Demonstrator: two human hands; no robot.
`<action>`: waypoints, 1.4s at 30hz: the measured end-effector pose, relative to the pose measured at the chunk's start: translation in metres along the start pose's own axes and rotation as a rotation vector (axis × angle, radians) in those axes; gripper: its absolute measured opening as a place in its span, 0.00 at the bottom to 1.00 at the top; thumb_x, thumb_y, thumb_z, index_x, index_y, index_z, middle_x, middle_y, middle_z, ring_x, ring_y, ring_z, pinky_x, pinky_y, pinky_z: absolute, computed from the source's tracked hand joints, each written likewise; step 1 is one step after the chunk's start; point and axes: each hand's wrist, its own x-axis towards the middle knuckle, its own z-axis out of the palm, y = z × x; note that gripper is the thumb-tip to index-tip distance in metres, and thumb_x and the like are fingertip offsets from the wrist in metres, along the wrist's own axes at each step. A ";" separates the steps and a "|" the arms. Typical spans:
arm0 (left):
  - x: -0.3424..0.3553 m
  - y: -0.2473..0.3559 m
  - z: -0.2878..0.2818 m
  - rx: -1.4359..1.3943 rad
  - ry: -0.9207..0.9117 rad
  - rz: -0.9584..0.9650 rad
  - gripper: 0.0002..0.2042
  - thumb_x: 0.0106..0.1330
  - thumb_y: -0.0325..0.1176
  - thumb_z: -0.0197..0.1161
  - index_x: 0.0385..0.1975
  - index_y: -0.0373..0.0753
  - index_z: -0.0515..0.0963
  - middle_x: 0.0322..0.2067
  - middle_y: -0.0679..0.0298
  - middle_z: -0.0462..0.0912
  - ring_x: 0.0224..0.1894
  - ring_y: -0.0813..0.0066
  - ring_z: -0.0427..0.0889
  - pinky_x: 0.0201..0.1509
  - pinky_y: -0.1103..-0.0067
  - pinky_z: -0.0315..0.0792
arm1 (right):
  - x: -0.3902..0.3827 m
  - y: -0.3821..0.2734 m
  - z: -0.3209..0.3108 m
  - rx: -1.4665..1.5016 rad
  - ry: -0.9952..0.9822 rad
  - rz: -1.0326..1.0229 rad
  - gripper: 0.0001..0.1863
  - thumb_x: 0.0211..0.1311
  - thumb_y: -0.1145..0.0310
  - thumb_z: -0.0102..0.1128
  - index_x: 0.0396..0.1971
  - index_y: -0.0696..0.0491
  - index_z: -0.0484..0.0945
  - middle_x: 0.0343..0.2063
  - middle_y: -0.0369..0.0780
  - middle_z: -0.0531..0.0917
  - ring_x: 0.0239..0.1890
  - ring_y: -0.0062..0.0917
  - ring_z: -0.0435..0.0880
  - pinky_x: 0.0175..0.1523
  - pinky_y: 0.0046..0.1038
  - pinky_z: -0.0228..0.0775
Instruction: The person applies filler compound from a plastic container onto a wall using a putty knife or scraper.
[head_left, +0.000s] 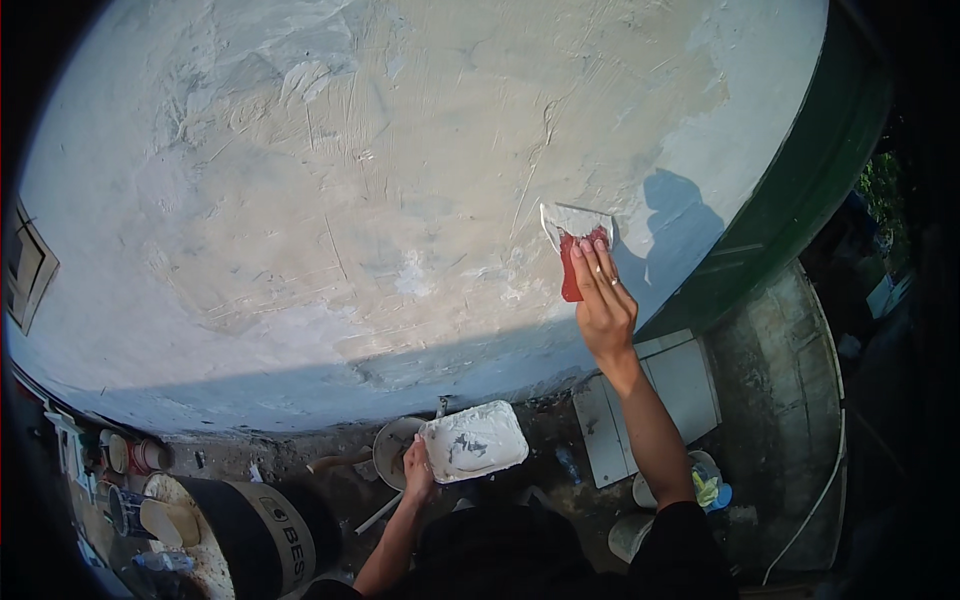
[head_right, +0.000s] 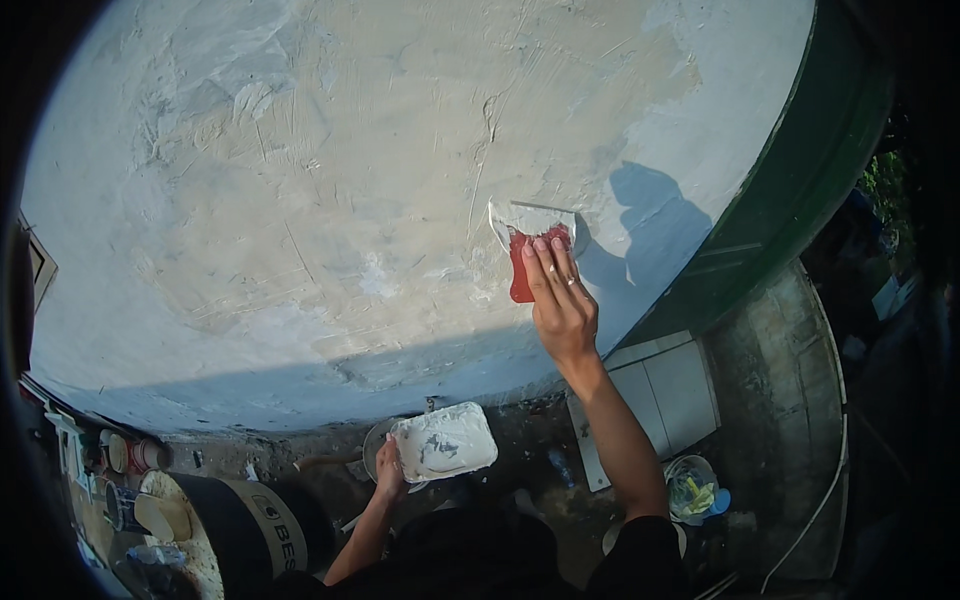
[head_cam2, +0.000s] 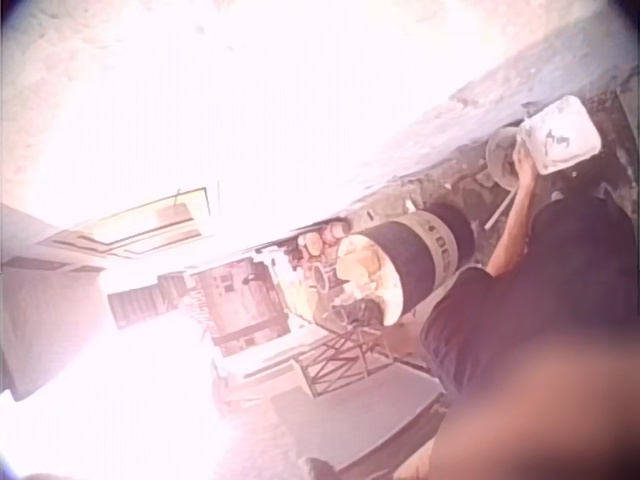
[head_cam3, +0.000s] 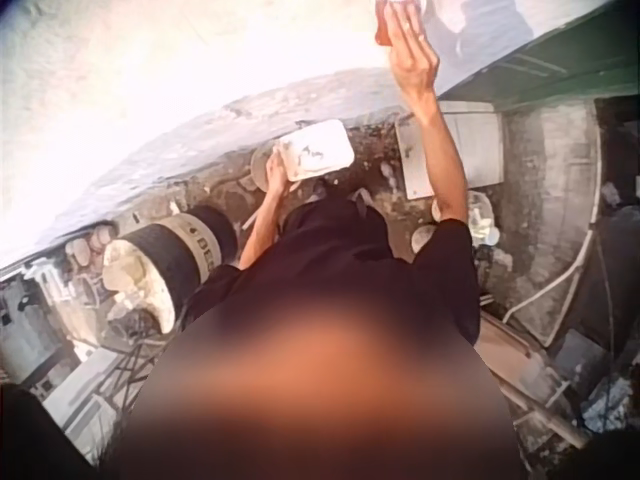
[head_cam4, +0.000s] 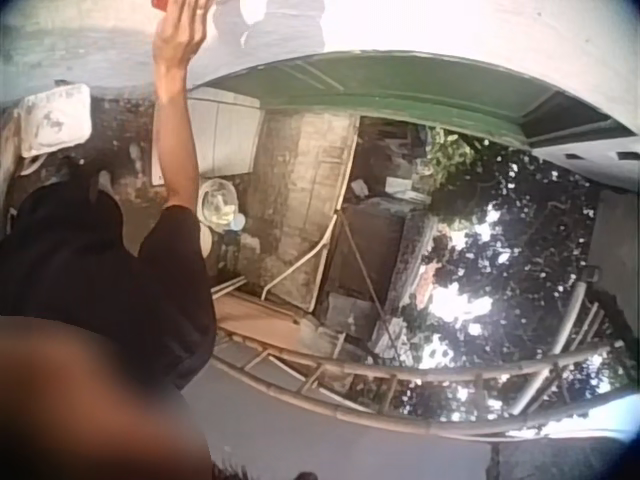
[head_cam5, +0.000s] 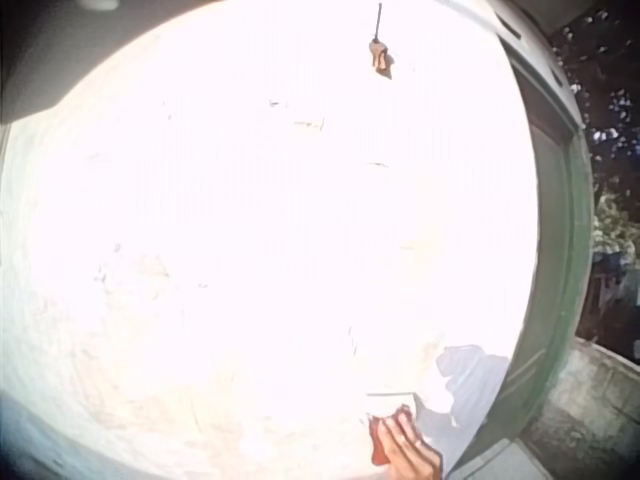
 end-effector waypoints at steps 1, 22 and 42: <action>0.001 -0.001 -0.001 0.002 -0.004 -0.004 0.22 0.76 0.48 0.41 0.44 0.34 0.74 0.37 0.65 0.80 0.36 0.79 0.78 0.43 0.80 0.74 | 0.003 0.001 0.006 -0.005 -0.002 0.003 0.26 0.52 0.85 0.55 0.55 0.59 0.74 0.53 0.47 0.78 0.57 0.43 0.76 0.60 0.40 0.71; -0.006 0.002 0.005 -0.058 -0.018 0.003 0.23 0.76 0.47 0.40 0.47 0.32 0.73 0.40 0.61 0.81 0.39 0.74 0.80 0.46 0.77 0.75 | 0.027 -0.004 -0.003 -0.009 -0.054 -0.070 0.24 0.55 0.82 0.53 0.55 0.59 0.73 0.53 0.47 0.78 0.58 0.44 0.74 0.62 0.40 0.69; 0.007 -0.007 0.021 -0.051 -0.057 -0.004 0.24 0.76 0.49 0.40 0.48 0.31 0.72 0.42 0.58 0.81 0.41 0.69 0.82 0.48 0.73 0.77 | -0.008 0.005 0.005 0.088 -0.102 -0.009 0.24 0.55 0.78 0.55 0.56 0.57 0.73 0.56 0.45 0.76 0.60 0.43 0.73 0.60 0.39 0.71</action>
